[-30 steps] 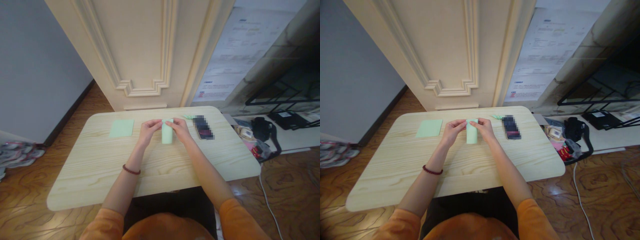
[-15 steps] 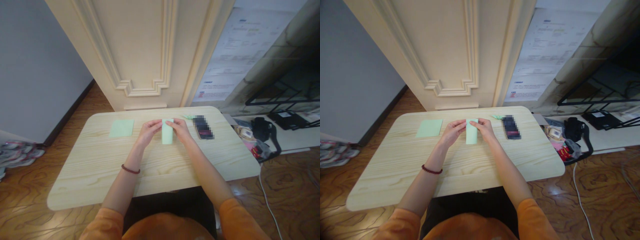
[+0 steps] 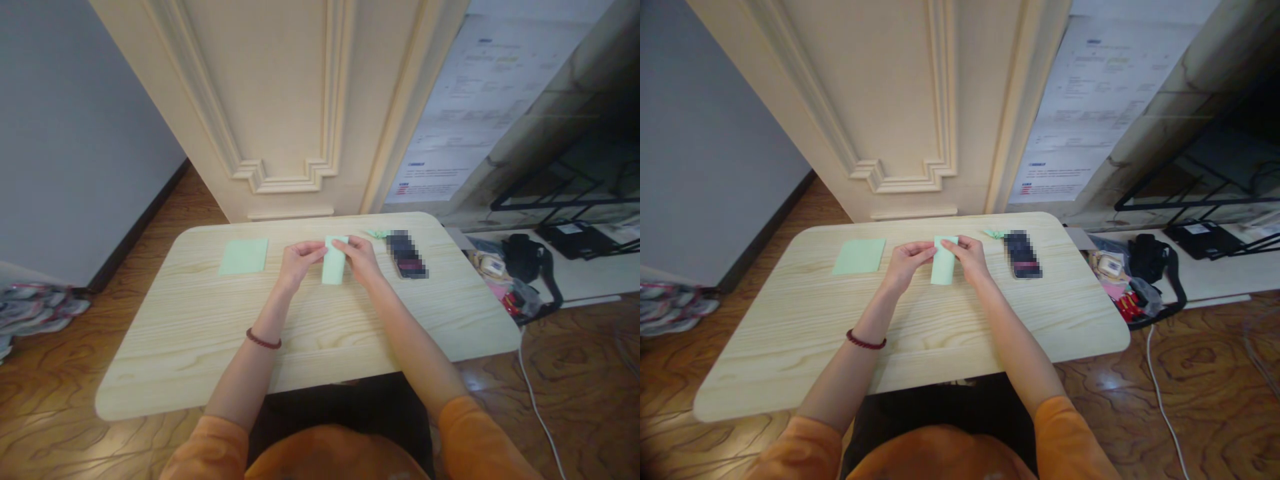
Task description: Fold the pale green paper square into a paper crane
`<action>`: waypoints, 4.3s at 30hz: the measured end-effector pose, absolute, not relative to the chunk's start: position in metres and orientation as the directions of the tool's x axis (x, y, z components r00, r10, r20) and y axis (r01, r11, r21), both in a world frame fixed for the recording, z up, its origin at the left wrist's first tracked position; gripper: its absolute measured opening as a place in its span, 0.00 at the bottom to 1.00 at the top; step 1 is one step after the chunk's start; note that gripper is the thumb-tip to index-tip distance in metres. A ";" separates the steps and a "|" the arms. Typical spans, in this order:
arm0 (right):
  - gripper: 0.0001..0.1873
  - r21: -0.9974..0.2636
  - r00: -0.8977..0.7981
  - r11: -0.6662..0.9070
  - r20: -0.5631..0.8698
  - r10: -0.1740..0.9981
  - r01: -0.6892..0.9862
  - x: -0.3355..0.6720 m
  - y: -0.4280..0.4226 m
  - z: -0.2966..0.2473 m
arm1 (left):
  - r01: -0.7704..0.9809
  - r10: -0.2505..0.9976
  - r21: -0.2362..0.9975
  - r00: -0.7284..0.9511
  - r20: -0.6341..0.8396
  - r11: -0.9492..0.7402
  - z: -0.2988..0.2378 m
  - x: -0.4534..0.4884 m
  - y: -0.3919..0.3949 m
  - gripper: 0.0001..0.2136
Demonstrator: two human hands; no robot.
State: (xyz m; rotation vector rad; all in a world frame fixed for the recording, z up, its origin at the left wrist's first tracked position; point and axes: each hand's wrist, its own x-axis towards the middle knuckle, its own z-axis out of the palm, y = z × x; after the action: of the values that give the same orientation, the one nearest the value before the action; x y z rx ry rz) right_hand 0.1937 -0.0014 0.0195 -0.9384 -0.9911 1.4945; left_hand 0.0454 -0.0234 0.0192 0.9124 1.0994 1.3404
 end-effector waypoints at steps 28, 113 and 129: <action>0.19 -0.954 -0.186 -0.159 -0.113 0.976 -0.255 0.194 -0.004 0.021 | -0.382 0.977 0.911 -0.074 -0.198 0.156 0.024 0.039 -0.022 0.20; 0.18 -0.939 -0.310 -0.271 -0.198 0.930 -0.212 0.193 -0.005 0.018 | -0.142 0.956 0.963 -0.218 0.197 -0.231 0.010 0.041 -0.016 0.09; 0.18 -0.947 -0.309 -0.254 -0.186 0.933 -0.196 0.194 -0.001 0.011 | -0.082 0.976 0.978 -0.115 0.184 -0.194 0.008 0.034 -0.013 0.16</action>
State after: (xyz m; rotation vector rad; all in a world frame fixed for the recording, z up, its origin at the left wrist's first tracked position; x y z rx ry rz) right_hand 0.1938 -0.0015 0.0107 -1.0373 -1.1169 1.6945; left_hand 0.0340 -0.0125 0.0079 1.2245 1.1208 1.4713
